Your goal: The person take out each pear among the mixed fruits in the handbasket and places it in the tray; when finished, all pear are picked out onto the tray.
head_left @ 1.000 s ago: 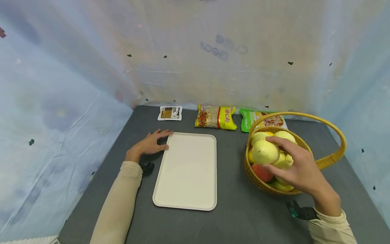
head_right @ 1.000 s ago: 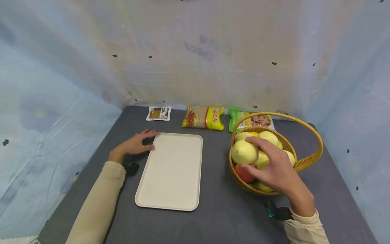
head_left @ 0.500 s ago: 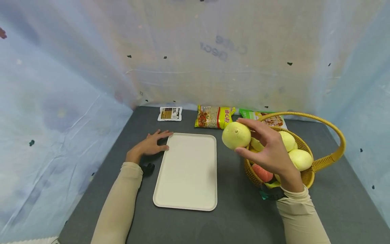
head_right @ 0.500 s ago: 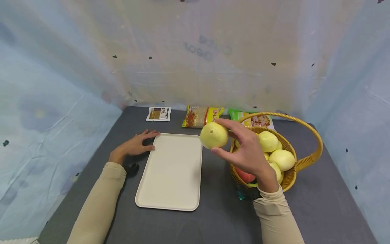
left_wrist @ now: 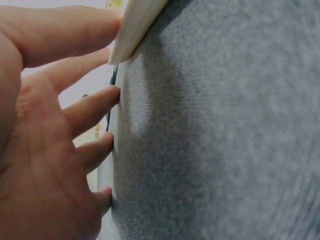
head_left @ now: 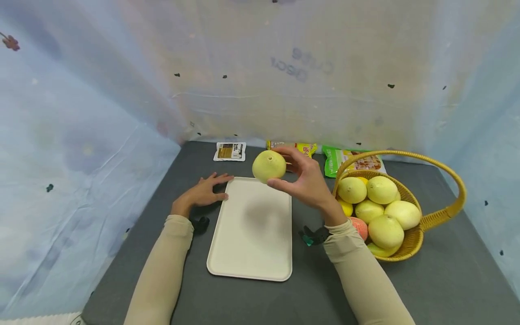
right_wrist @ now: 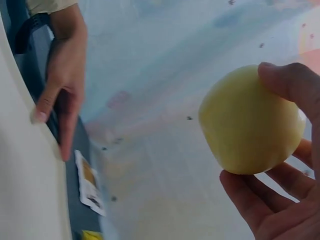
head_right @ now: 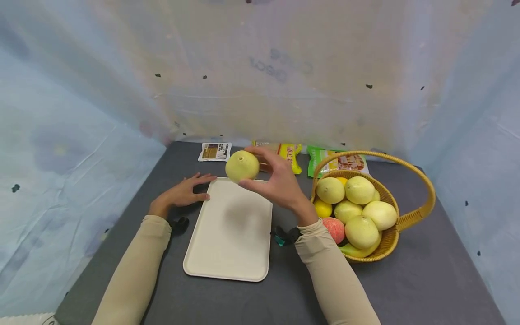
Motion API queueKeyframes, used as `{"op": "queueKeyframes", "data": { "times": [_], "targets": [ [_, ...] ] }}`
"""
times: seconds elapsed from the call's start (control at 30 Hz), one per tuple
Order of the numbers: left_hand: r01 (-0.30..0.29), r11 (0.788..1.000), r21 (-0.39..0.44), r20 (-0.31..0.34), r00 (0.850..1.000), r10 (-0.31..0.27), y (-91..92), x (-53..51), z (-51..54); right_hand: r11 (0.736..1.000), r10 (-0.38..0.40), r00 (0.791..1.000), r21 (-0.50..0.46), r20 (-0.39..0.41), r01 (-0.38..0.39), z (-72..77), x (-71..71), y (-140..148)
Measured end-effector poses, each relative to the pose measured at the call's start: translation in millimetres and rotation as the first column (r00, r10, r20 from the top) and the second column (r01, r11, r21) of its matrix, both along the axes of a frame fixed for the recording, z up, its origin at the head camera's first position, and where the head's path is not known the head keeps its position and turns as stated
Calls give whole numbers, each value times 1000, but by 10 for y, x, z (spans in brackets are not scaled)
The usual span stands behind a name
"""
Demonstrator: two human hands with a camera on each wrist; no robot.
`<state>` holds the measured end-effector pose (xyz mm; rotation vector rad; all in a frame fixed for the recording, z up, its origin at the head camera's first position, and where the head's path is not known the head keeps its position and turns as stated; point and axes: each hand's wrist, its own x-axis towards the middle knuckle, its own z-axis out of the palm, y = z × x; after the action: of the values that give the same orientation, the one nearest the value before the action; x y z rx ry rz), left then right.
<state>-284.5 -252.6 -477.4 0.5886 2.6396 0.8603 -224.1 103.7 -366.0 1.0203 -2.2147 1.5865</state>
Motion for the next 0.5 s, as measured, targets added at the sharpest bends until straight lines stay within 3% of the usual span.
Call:
{"op": "queueKeyframes", "data": {
  "times": [0.3, 0.5],
  "targets": [
    [-24, 1000, -11, 16, 1000, 24, 12, -13, -13, 998, -9, 992, 62, 124, 1, -429, -345, -393],
    [-25, 1000, -10, 6, 1000, 25, 7, -13, -22, 996, -1, 977, 86, 211, -18, -761, -482, -585]
  ]
}}
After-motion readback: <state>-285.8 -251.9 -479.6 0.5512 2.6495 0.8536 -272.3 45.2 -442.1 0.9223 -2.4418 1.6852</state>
